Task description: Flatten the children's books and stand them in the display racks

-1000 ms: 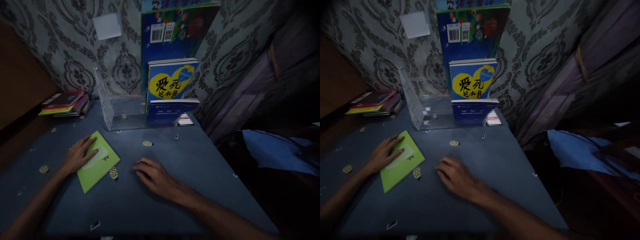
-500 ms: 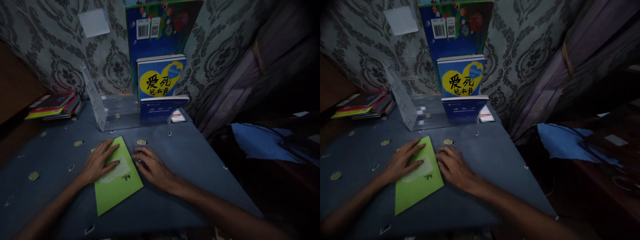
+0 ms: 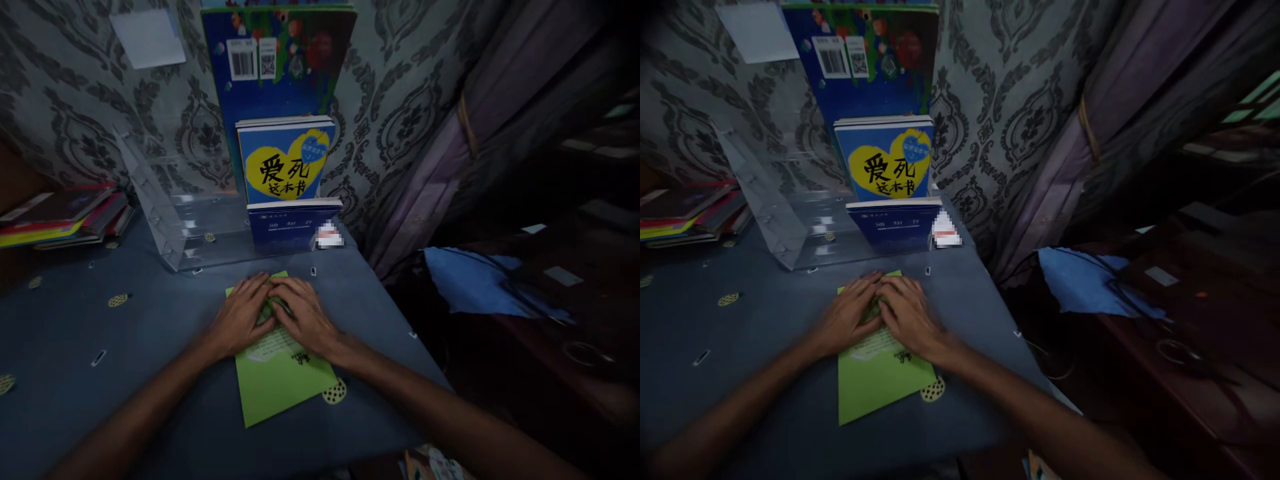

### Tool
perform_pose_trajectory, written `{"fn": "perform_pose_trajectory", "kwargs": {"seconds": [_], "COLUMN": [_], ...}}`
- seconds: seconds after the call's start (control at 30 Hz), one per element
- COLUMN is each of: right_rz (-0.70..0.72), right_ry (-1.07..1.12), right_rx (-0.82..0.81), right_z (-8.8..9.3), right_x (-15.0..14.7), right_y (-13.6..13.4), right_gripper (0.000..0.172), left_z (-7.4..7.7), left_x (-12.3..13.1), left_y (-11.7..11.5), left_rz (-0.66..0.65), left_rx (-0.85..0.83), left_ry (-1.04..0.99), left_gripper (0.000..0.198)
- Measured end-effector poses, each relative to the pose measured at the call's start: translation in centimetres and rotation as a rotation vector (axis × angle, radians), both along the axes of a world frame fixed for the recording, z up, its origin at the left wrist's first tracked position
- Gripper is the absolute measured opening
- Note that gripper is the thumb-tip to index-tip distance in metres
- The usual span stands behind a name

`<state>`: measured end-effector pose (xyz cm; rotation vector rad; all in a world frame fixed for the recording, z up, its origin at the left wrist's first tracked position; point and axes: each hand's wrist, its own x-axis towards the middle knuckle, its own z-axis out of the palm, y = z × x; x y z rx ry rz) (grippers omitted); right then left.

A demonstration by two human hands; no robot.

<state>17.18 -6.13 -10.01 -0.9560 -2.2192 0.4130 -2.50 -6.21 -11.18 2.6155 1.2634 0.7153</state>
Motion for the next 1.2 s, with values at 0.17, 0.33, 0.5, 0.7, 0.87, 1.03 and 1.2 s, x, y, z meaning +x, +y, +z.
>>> {"fn": "perform_pose_trajectory", "kwargs": {"seconds": [0.17, 0.33, 0.5, 0.7, 0.87, 1.03, 1.2], "right_rz": [0.017, 0.028, 0.018, 0.016, -0.011, -0.031, 0.081], "right_ry": [-0.038, -0.076, -0.101, -0.079, -0.063, -0.152, -0.261], "right_rx": [-0.005, 0.002, 0.055, 0.078, 0.138, 0.137, 0.136], "right_z": [-0.9, -1.0, -0.8, -0.5, -0.3, -0.4, 0.2], "right_x": [0.7, 1.2, 1.5, 1.8, 1.5, 1.6, 0.9], "right_y": [0.3, 0.1, -0.2, 0.0, 0.1, -0.3, -0.4], "right_gripper": [0.026, 0.028, 0.027, 0.031, 0.025, 0.026, 0.035], "left_z": [1.1, 1.3, 0.5, 0.4, 0.8, 1.0, 0.7], "left_x": [-0.9, -2.2, -2.0, -1.3, -1.6, -1.7, -1.8], "left_y": [-0.6, -0.7, -0.6, -0.9, -0.8, -0.9, -1.1], "left_rz": [0.114, 0.313, 0.284, 0.26, 0.226, 0.135, 0.112], "left_rx": [0.035, 0.072, 0.052, 0.011, 0.025, 0.041, 0.08], "left_ry": [-0.102, 0.025, -0.057, -0.104, -0.085, -0.087, -0.084], "left_gripper": [0.027, 0.02, 0.019, 0.025, 0.022, 0.02, 0.02]}}
